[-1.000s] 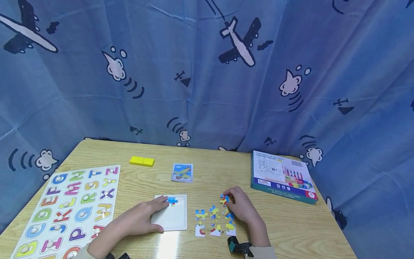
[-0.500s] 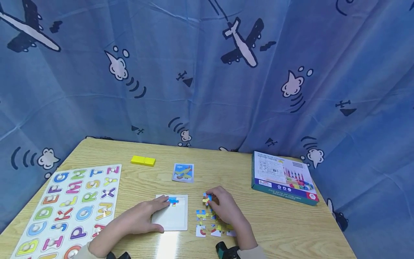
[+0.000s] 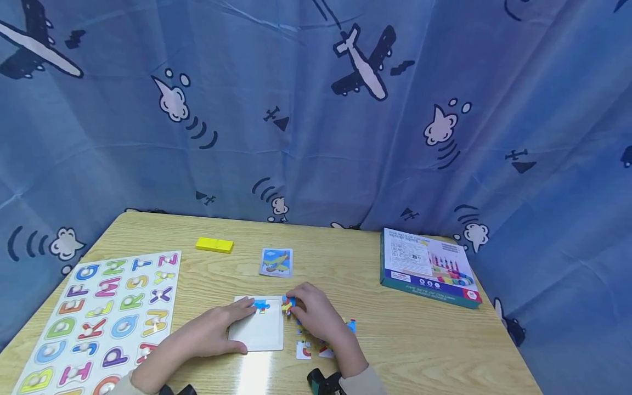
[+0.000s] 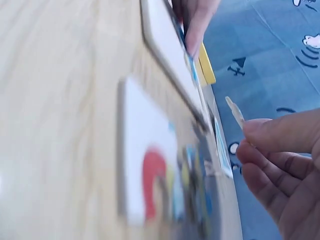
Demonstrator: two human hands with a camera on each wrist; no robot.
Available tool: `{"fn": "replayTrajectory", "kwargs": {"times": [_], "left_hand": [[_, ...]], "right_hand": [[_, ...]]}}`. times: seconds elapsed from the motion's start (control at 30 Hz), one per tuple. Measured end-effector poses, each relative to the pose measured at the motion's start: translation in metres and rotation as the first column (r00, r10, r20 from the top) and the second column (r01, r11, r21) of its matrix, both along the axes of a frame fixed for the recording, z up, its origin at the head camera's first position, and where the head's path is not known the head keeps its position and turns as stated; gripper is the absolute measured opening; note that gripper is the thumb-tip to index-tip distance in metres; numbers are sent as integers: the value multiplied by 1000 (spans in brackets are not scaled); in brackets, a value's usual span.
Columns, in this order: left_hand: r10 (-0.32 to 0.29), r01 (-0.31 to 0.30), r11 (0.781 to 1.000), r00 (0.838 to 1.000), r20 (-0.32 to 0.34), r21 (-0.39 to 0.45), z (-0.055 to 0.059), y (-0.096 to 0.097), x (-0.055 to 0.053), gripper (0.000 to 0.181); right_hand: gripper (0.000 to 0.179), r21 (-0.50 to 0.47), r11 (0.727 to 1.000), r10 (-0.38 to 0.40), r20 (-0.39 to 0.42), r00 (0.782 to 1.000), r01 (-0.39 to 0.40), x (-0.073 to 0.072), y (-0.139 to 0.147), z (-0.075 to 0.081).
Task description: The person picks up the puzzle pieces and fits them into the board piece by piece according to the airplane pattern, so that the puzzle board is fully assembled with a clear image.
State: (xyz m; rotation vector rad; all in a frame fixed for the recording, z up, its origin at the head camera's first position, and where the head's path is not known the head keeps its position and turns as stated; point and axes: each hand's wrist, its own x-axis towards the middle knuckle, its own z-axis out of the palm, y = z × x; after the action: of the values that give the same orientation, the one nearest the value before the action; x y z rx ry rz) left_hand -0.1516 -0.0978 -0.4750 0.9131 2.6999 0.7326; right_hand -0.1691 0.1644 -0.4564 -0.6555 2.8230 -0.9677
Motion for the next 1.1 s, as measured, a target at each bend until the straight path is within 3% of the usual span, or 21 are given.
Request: {"fn": "replayTrajectory", "kwargs": {"times": [0.4, 0.9, 1.1], "left_hand": [[-19, 19, 1000, 1000, -8, 6, -2, 3, 1, 77], [-11, 11, 1000, 1000, -15, -5, 0, 1, 1, 78], [-6, 5, 1000, 1000, -18, -8, -1, 0, 0, 77]], "right_hand": [[24, 44, 998, 40, 25, 999, -41, -5, -27, -9], [22, 77, 996, 49, -108, 993, -40, -6, -38, -14], [21, 99, 995, 41, -121, 992, -29, -6, -40, -16]]}}
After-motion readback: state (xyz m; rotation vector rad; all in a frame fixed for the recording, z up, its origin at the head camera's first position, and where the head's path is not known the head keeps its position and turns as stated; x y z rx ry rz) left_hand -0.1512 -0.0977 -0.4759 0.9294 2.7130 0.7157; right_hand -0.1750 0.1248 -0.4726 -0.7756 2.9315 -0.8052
